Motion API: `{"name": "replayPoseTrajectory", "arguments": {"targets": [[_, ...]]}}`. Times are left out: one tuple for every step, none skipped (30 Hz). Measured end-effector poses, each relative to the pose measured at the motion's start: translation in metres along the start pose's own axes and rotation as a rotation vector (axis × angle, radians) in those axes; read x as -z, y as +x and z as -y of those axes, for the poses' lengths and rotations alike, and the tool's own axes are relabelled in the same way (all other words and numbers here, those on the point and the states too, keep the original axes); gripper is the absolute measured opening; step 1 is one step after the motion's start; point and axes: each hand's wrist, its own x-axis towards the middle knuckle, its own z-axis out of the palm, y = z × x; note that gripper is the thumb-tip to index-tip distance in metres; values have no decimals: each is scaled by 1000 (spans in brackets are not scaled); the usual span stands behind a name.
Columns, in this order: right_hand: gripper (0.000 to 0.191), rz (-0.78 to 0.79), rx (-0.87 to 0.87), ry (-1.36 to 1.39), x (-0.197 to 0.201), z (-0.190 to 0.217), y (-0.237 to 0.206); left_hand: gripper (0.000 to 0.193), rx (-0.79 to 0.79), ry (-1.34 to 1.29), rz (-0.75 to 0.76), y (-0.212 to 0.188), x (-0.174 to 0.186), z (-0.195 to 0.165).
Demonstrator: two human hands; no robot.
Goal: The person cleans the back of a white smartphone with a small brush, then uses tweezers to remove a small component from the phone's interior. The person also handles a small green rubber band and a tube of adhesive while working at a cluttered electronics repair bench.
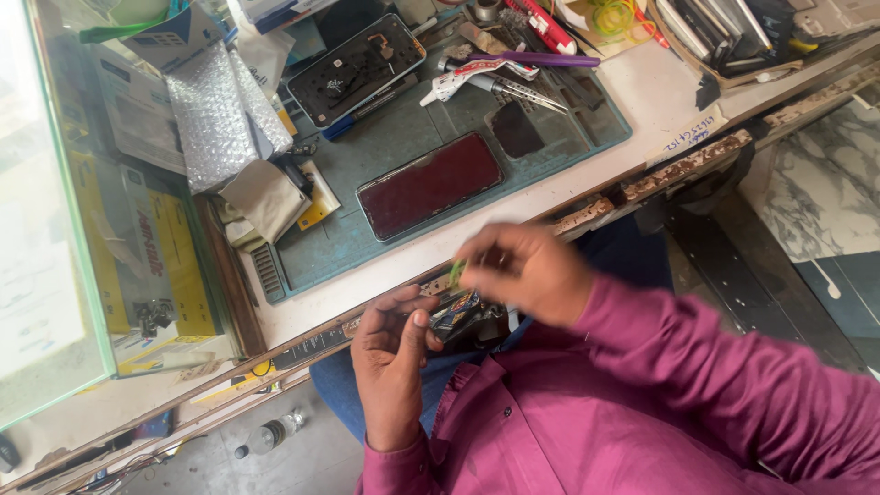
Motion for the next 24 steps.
{"name": "replayPoseTrajectory", "arguments": {"targets": [[19, -81, -21, -87, 13, 6, 5, 24, 4, 0, -5, 0, 1, 0], [19, -160, -41, -173, 28, 13, 11, 25, 7, 1, -12, -1, 2, 0], [18, -206, 33, -262, 47, 23, 16, 24, -8, 0, -5, -1, 3, 0], [18, -254, 107, -351, 68, 33, 21, 23, -21, -1, 4, -1, 4, 0], [18, -324, 235, -520, 87, 41, 27, 22, -33, -4, 15, -1, 5, 1], [19, -428, 350, -672, 108, 51, 31, 22, -34, -3, 19, -2, 6, 2], [20, -529, 468, -825, 125, 57, 34, 22, -34, -4, 24, -2, 6, 3], [25, -683, 436, -682, 137, 59, 38, 22, -39, -6, 31, -1, 6, 5], [29, -827, 401, -529, 146, 58, 40, 21, -51, 1, 38, 0, 7, 5], [27, -816, 415, -512, 149, 54, 40, 20, -60, 12, 41, 0, 7, 5], [25, -808, 423, -499, 150, 48, 37, 20, -62, 20, 46, -1, 7, 5], [24, -805, 428, -494, 151, 43, 32, 19, -77, 42, 38, 0, 6, 4], [23, -775, 433, -562, 148, 37, 30, 19, -93, 63, 33, 2, 6, 1], [23, -742, 438, -628, 141, 29, 28, 18, -111, 85, 26, 3, 7, -2], [23, -705, 444, -690, 134, 23, 27, 17, -119, 113, 28, 5, 7, -6], [19, -655, 433, -746, 126, 19, 24, 17, -129, 143, 27, 6, 7, -10], [15, -602, 425, -799, 118, 18, 22, 16, -141, 175, 24, 8, 8, -16], [14, -574, 420, -874, 114, 20, 22, 16, -172, 231, 15, 10, 8, -22], [13, -545, 415, -951, 110, 24, 22, 15, -203, 285, 7, 13, 8, -28], [12, -515, 410, -1025, 106, 28, 23, 14, -235, 341, -3, 16, 8, -34], [14, -504, 410, -1052, 104, 33, 26, 12, -347, 478, -17, 19, 8, -40], [15, -494, 410, -1078, 103, 39, 29, 11, -458, 615, -30, 24, 8, -46], [17, -486, 412, -1106, 102, 44, 32, 10, -571, 752, -43, 32, 7, -50], [20, -492, 385, -1134, 102, 49, 36, 13, -670, 823, -44, 42, 4, -54]]}}
